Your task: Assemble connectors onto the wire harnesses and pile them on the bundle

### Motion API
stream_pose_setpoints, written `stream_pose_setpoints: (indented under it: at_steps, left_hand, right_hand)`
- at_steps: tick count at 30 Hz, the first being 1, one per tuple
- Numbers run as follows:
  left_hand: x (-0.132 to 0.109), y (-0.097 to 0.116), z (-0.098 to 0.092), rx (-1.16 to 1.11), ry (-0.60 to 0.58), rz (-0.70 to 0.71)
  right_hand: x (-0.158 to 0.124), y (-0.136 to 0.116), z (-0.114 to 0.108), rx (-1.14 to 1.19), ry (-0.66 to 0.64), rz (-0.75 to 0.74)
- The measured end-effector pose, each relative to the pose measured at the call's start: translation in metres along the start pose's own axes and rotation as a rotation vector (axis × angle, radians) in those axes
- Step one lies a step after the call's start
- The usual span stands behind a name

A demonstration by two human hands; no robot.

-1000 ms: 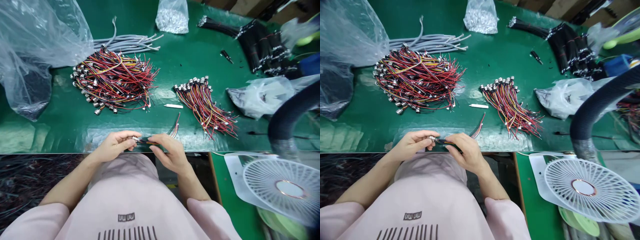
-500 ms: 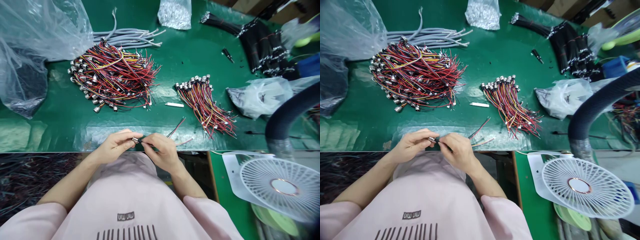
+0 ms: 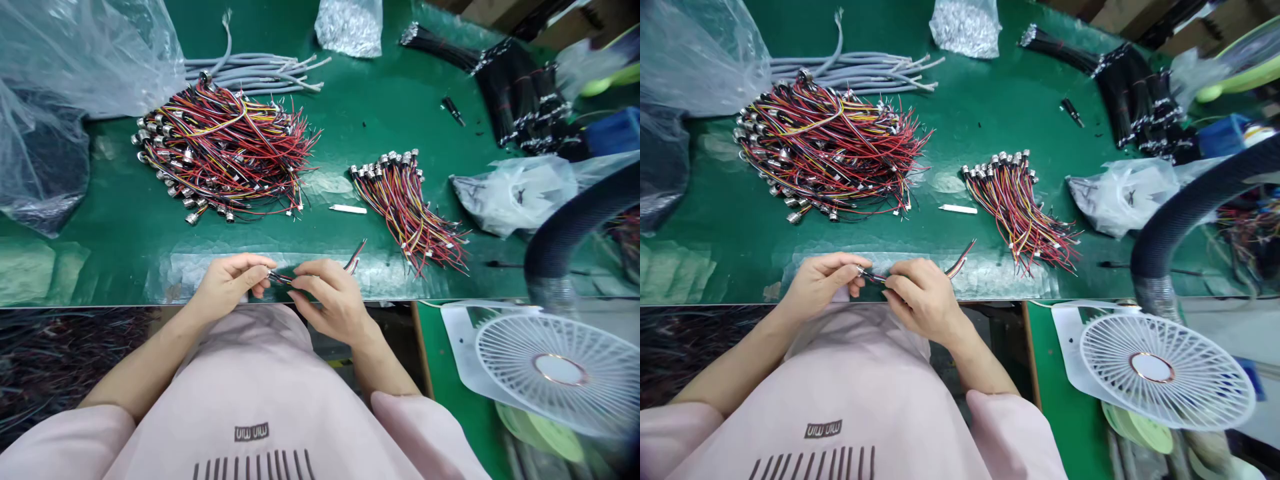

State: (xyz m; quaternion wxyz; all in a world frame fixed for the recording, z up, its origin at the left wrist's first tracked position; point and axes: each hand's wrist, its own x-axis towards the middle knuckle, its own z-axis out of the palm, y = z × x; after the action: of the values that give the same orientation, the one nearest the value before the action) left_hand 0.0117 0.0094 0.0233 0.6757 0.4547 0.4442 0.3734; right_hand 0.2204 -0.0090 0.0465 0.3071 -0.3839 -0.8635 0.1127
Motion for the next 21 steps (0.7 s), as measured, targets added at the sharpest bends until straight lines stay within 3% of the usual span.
stream_pose_setpoints:
  at_steps: [4,13,21]
  left_hand:
    - [-0.001,-0.001,0.000,-0.015,0.002,0.007]
    - [-0.001,0.000,0.000,0.027,-0.012,0.017]
    - [-0.001,-0.001,0.000,0.035,0.000,0.017]
  right_hand:
    - [0.001,-0.001,0.010,0.001,0.047,0.017]
    - [0.006,-0.008,0.015,0.259,0.051,0.223]
    - [0.011,-0.006,0.007,0.202,-0.003,0.172]
